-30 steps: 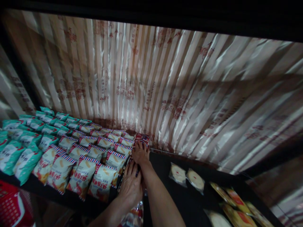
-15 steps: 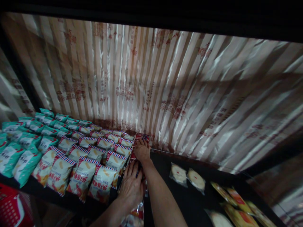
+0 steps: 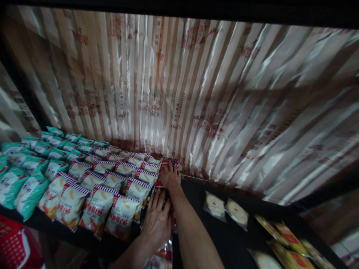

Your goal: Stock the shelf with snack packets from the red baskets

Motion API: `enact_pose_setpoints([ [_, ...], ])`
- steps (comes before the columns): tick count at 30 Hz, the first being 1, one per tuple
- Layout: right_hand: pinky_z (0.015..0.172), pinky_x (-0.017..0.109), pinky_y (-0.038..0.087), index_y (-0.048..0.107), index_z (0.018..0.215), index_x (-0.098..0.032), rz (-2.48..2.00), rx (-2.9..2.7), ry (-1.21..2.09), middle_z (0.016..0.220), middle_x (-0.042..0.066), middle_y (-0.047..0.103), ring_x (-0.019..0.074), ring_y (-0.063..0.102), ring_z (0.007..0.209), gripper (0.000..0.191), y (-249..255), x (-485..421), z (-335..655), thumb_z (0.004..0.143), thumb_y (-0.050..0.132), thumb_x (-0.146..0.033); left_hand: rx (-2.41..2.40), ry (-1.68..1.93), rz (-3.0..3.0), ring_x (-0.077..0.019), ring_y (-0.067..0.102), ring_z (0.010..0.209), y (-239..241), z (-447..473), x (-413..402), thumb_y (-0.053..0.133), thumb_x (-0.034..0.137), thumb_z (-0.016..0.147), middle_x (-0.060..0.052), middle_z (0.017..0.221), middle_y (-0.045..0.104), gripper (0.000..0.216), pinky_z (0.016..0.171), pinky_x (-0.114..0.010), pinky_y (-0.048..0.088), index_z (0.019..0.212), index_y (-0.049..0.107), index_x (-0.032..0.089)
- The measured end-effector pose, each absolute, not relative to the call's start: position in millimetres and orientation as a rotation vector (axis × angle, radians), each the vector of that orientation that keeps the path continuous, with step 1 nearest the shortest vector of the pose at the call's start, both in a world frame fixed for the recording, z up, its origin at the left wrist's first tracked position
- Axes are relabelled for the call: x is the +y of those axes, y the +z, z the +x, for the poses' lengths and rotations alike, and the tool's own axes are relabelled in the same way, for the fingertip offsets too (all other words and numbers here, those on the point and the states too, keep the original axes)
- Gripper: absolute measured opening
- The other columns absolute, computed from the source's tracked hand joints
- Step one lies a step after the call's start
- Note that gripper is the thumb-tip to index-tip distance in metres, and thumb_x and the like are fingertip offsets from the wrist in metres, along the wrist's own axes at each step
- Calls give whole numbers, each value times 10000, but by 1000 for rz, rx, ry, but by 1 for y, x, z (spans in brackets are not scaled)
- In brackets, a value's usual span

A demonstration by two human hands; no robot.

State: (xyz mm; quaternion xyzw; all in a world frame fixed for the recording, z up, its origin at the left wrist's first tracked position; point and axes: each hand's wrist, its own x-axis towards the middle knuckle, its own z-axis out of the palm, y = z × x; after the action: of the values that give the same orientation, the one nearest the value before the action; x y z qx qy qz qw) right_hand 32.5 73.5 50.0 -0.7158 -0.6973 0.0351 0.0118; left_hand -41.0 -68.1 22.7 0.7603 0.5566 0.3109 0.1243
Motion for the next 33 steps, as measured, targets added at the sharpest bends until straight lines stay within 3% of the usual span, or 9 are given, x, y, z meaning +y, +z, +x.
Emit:
enact_pose_setpoints([
  [18, 1063, 434, 169, 341, 1357, -274, -2225, -2141, 176, 1485, 30, 264, 248, 170, 1368, 507, 46, 74, 34, 878, 220, -389, 1585, 920, 2209, -281, 287, 1325, 20, -42, -68, 477, 366, 831, -55, 1409, 405, 460, 1093, -485, 265, 1277, 476, 254],
  [29, 1027, 475, 228, 507, 1240, -270, -2101, -2185, 155, 1372, 61, 448, 277, 331, 1286, 433, 65, 79, 38, 852, 349, -376, 1599, 926, 2190, -281, 318, 1307, 29, -43, -69, 486, 331, 817, -67, 1373, 445, 442, 1090, -494, 265, 1251, 501, 247],
  [33, 1012, 487, 259, 583, 1161, -213, -2053, -2126, 85, 1416, 110, 377, 304, 237, 1333, 401, 68, 77, 38, 862, 351, -342, 1577, 928, 2191, -283, 300, 1315, 28, -44, -70, 479, 351, 822, -73, 1381, 433, 440, 1092, -503, 252, 1249, 501, 244],
])
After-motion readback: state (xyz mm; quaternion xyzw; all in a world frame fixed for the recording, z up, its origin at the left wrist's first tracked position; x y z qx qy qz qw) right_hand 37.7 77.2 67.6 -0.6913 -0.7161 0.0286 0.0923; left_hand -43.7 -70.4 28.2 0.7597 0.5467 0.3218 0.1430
